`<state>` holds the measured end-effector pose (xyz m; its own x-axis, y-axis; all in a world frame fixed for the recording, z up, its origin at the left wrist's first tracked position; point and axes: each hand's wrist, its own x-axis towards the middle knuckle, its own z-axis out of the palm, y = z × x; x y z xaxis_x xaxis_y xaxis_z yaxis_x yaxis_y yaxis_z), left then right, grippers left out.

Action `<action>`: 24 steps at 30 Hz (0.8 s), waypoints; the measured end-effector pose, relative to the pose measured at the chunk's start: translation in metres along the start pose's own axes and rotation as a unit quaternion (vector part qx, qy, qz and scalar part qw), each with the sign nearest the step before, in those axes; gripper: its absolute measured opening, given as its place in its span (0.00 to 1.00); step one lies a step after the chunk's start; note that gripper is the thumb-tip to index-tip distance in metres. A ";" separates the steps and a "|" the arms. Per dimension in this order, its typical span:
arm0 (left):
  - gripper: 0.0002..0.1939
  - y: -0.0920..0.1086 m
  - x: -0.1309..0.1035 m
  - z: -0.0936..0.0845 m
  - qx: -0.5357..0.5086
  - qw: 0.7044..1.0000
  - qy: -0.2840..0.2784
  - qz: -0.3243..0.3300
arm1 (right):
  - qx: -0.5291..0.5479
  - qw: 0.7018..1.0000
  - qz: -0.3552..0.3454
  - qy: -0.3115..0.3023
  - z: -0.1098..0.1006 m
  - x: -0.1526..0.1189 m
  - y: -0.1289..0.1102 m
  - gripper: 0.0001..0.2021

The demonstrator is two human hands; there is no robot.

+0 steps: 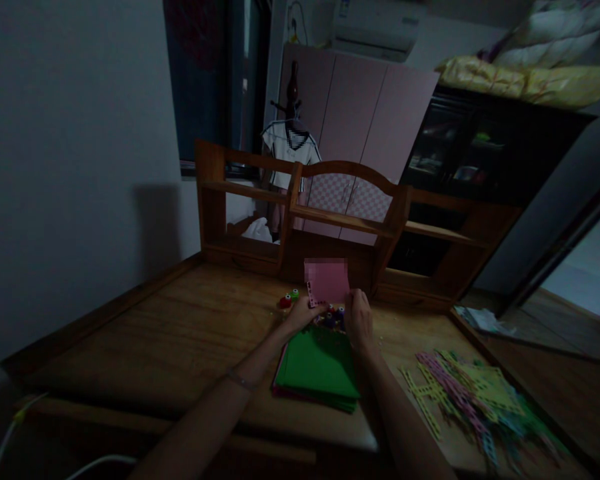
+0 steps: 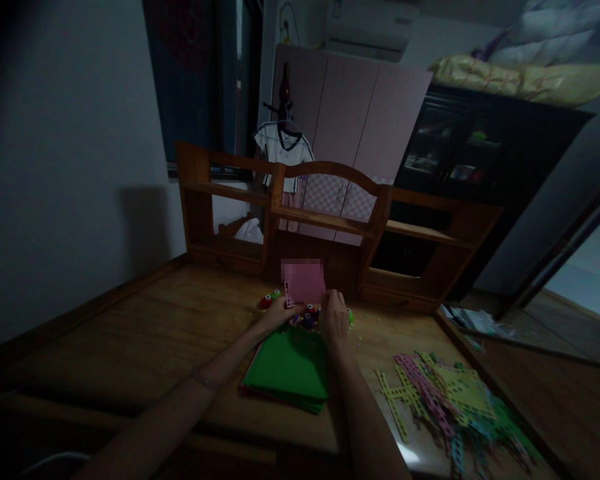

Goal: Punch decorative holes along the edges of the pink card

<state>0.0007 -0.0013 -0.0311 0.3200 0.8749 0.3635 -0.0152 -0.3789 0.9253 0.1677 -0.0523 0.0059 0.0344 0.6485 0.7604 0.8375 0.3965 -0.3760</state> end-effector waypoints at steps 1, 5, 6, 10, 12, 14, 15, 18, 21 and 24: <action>0.21 -0.001 0.000 0.000 0.002 1.000 0.002 0.002 | 0.001 1.000 0.001 0.000 0.000 0.000 0.000 0.10; 0.21 -0.002 0.000 0.000 0.013 1.000 0.004 -0.006 | 0.002 1.000 0.002 0.004 0.000 0.000 0.000 0.10; 0.20 -0.002 0.000 -0.001 0.015 1.000 0.005 -0.008 | 0.001 1.000 0.001 0.005 0.000 0.000 0.000 0.10; 0.20 -0.002 0.000 0.000 0.015 1.000 0.008 -0.008 | -0.001 1.000 0.001 0.007 -0.001 0.000 -0.002 0.10; 0.20 -0.002 0.000 0.000 0.013 1.000 0.006 -0.011 | 0.001 1.000 0.000 0.007 -0.001 0.000 -0.002 0.10; 0.20 -0.001 -0.001 0.000 0.006 1.000 0.003 -0.011 | 0.004 1.000 0.000 0.009 -0.001 0.001 -0.002 0.10; 0.20 0.000 -0.001 0.000 0.000 1.000 0.003 -0.009 | 0.005 1.000 -0.001 0.010 -0.001 0.001 -0.001 0.10; 0.21 0.006 -0.002 0.001 -0.024 1.000 0.001 -0.006 | 0.005 1.000 -0.002 0.010 -0.001 0.000 -0.001 0.10; 0.24 0.012 -0.003 0.002 -0.048 0.999 0.001 -0.014 | 0.003 1.000 0.004 0.005 -0.002 0.000 0.000 0.10; 0.25 0.014 -0.003 0.003 -0.055 0.998 0.012 -0.029 | 0.001 1.000 0.009 0.001 -0.002 0.000 -0.001 0.10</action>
<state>0.0022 -0.0104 -0.0196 0.3005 0.9019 0.3104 -0.1015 -0.2934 0.9506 0.1680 -0.0534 0.0071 0.0507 0.6537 0.7550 0.8359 0.3859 -0.3903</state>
